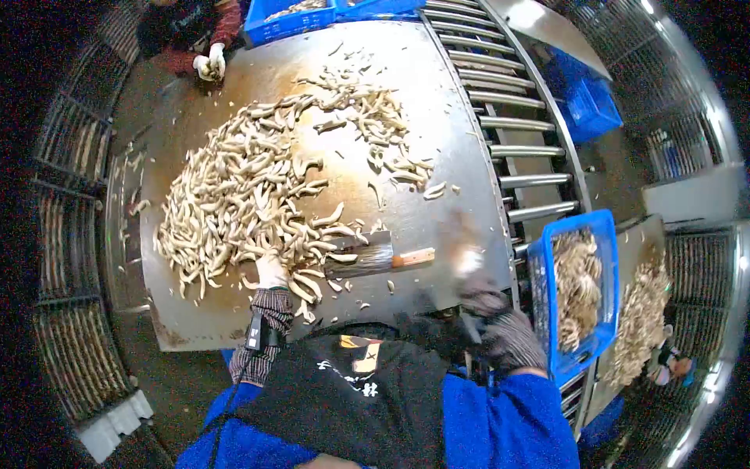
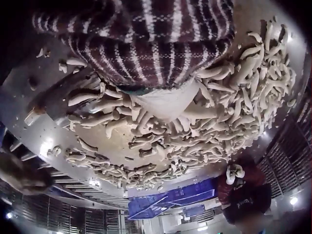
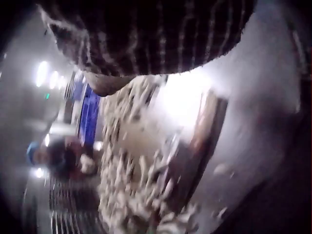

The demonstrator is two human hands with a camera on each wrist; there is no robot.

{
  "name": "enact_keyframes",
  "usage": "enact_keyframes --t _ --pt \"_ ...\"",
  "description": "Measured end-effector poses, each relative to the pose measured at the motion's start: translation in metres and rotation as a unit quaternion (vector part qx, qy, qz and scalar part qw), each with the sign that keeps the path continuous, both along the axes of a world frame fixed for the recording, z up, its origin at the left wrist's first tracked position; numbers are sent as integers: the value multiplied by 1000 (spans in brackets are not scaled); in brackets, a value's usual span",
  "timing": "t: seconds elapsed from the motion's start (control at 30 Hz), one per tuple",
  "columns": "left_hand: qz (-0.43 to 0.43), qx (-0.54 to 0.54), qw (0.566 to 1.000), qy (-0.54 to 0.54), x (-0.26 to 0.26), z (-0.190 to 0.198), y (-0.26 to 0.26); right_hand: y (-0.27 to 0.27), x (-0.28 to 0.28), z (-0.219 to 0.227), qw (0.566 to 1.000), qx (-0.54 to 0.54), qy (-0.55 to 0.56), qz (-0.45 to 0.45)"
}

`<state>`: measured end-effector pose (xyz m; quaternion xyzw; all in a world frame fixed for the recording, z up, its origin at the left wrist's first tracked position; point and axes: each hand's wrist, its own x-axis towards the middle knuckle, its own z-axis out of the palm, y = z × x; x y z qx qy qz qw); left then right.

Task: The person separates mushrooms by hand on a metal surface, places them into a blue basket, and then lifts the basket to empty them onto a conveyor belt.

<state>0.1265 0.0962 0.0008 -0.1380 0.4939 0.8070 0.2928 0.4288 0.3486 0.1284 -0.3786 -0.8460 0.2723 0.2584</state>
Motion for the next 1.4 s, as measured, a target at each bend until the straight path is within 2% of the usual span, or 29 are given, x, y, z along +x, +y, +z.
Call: enact_keyframes --t 0.07,0.1,0.17,0.2,0.23,0.27,0.3,0.37,0.4,0.43,0.47,0.5,0.53,0.63,0.67,0.73,0.77,0.8,0.87,0.93,1.0,1.03,1.07,1.1,1.13,1.23,1.27,1.33,1.4 --pt "-170 -222 947 156 -24 -39 -14 27 110 12 981 139 -25 -136" --pt "-94 -187 976 56 -29 -43 -9 31 165 15 964 180 -59 -187" --pt "-115 -294 892 324 -57 -113 -19 26 272 8 931 173 -174 -269" --pt "-116 -342 886 290 -59 -101 -12 26 347 -31 840 139 -397 -343" --pt "-120 -387 878 254 -61 -88 -5 22 399 -50 855 62 -406 -316" --pt "31 -154 988 4 -40 -21 24 22 424 -64 865 -13 -413 -285" --pt "31 -149 986 62 -37 -15 31 30 416 -66 869 -17 -409 -278" --pt "4 -129 984 123 -32 -3 39 52 406 -66 798 -88 -495 -333" --pt "-34 -154 976 149 -30 10 39 66 407 -78 835 52 -480 -262" --pt "-71 -179 965 176 -28 23 39 88 403 -94 816 119 -505 -253" --pt "-70 -136 978 144 -26 27 41 107 356 -63 803 43 -543 -241" --pt "-67 -94 987 111 -25 31 43 130 356 -82 845 237 -443 -183" --pt "-45 -87 987 124 -26 28 48 127 272 -11 866 47 -450 -212" --pt "-7 -105 987 124 -31 14 54 154 207 -19 903 55 -371 -207" --pt "-9 -120 986 111 -30 14 52 149 177 -10 907 -30 -375 -192" --pt "-14 -150 985 85 -29 14 48 97 121 27 931 75 -319 -160" --pt "-114 -357 870 320 -43 -23 34 94 125 19 968 101 -207 -102" --pt "-119 -307 899 290 -41 -18 32 86 135 9 987 125 -89 -43" --pt "-123 -208 945 219 -38 -6 29 77 170 -7 980 82 87 -162" --pt "-159 -351 877 288 -39 0 21 75 229 -45 929 -59 212 -297" --pt "-177 -425 807 370 -57 -61 -2 78 268 -87 812 -267 398 -332" --pt "-103 -359 864 339 -47 -48 3 81 255 -83 745 -387 469 -273" --pt "-61 -314 902 290 -38 -34 11 94 231 -86 631 -532 525 -207" --pt "-12 -266 933 241 -29 -25 19 112 219 -91 845 -401 324 -142" --pt "-51 -322 899 292 -29 -24 15 129 207 -96 967 -194 115 -121" --pt "-152 -441 841 274 -29 -16 10 226 221 -134 955 -222 108 -163" --pt "-172 -510 759 367 -30 -16 6 270 244 -161 960 -231 78 -134" --pt "-159 -426 820 347 -48 -59 -10 309 225 -132 815 -330 236 -414" --pt "25 -157 985 62 -30 -7 2 337 195 -91 704 -269 348 -558"
